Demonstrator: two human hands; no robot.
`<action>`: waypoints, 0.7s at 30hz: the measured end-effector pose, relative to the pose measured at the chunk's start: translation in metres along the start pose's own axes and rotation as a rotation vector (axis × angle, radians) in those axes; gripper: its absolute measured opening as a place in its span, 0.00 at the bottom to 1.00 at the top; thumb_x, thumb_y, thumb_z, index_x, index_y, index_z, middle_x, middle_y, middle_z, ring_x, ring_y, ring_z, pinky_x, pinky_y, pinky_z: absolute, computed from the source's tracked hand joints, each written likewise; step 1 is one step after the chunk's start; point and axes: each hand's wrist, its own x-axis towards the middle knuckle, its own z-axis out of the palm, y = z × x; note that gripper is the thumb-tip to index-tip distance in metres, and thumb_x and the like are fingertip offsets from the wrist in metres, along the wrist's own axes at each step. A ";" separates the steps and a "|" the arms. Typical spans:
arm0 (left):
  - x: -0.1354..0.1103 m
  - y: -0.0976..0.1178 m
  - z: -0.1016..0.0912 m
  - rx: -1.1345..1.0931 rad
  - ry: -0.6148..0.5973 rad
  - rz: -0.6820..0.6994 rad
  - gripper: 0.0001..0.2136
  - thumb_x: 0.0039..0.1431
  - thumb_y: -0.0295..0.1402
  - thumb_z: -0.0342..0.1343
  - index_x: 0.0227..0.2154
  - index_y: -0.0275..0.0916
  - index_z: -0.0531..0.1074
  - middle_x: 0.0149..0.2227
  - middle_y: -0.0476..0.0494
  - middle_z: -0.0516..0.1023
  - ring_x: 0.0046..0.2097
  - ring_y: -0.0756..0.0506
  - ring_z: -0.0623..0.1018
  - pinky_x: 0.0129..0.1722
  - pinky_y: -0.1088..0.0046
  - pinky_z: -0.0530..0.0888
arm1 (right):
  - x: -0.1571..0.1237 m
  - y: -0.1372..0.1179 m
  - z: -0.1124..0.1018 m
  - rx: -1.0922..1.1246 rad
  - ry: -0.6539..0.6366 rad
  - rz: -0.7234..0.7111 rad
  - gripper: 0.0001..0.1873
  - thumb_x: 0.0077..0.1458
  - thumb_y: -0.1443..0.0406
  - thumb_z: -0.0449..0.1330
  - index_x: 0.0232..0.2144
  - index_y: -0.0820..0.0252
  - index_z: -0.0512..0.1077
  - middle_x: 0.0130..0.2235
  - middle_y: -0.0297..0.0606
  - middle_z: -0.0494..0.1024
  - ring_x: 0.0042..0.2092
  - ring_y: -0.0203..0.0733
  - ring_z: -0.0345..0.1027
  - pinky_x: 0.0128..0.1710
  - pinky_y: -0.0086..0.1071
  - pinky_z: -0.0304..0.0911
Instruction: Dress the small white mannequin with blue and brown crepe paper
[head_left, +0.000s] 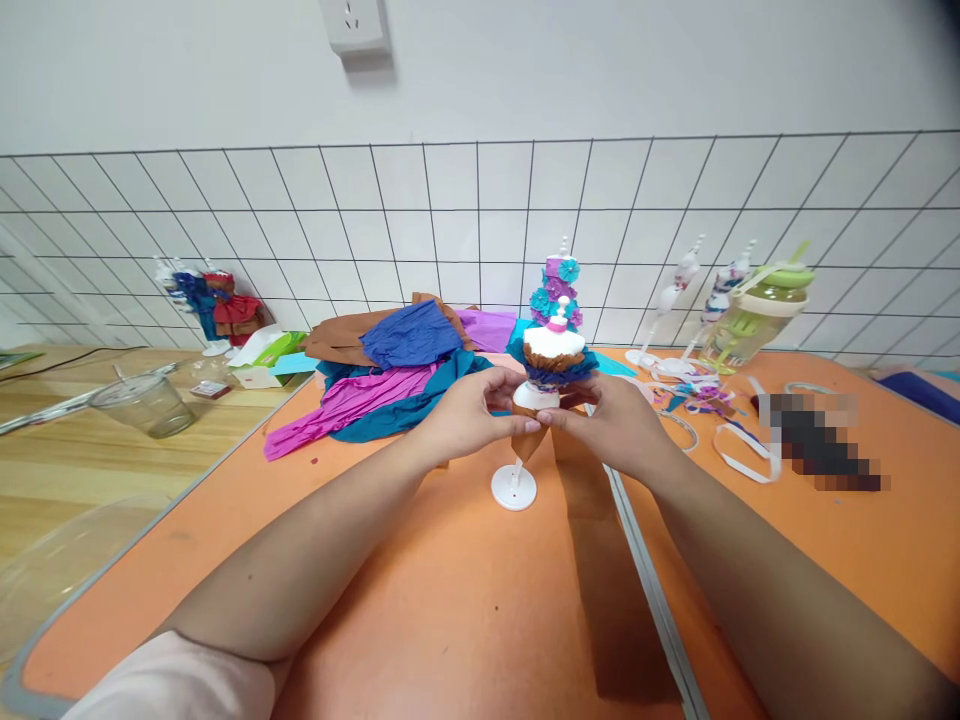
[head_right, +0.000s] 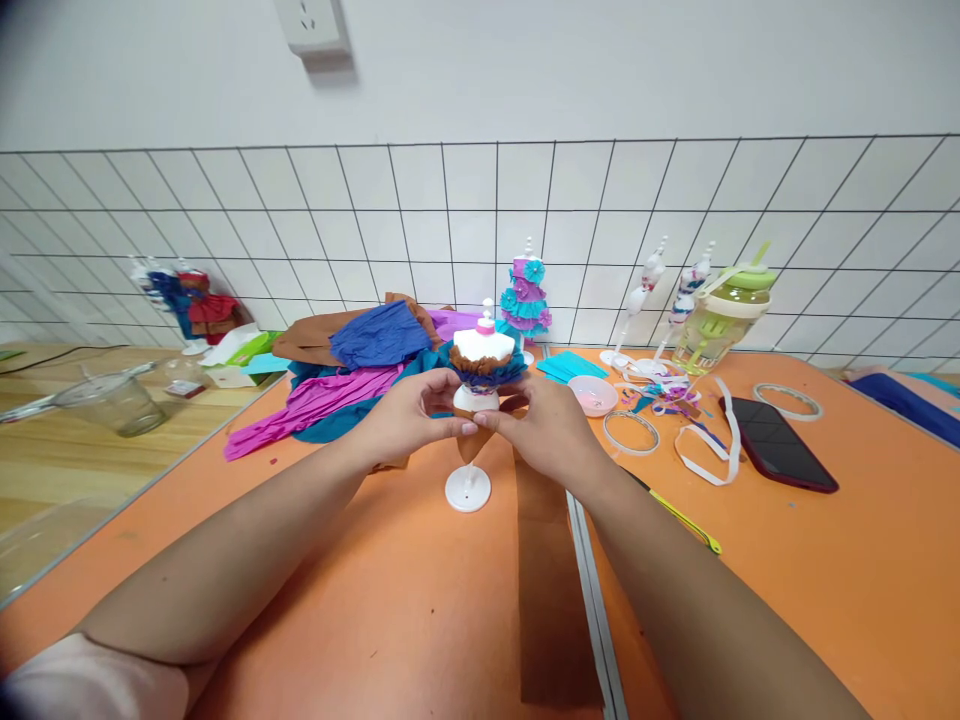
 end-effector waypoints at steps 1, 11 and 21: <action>0.000 0.000 -0.001 0.018 -0.011 -0.002 0.20 0.45 0.34 0.68 0.42 0.35 0.71 0.44 0.38 0.78 0.44 0.41 0.79 0.46 0.61 0.74 | 0.000 0.000 0.000 -0.001 -0.005 -0.013 0.11 0.49 0.60 0.67 0.36 0.56 0.78 0.37 0.38 0.82 0.37 0.45 0.77 0.35 0.35 0.70; 0.000 0.008 -0.028 -0.283 -0.153 -0.052 0.17 0.45 0.34 0.69 0.37 0.36 0.72 0.39 0.41 0.80 0.42 0.42 0.80 0.41 0.68 0.75 | -0.002 -0.001 -0.006 0.134 -0.117 -0.049 0.20 0.49 0.62 0.66 0.46 0.55 0.73 0.35 0.35 0.81 0.37 0.42 0.74 0.38 0.35 0.68; -0.008 0.008 -0.044 -0.432 -0.343 -0.091 0.22 0.32 0.44 0.73 0.32 0.39 0.77 0.28 0.42 0.79 0.30 0.42 0.78 0.29 0.68 0.73 | -0.018 -0.030 -0.016 0.256 -0.168 -0.148 0.03 0.51 0.64 0.64 0.30 0.54 0.79 0.32 0.33 0.81 0.35 0.39 0.74 0.33 0.29 0.69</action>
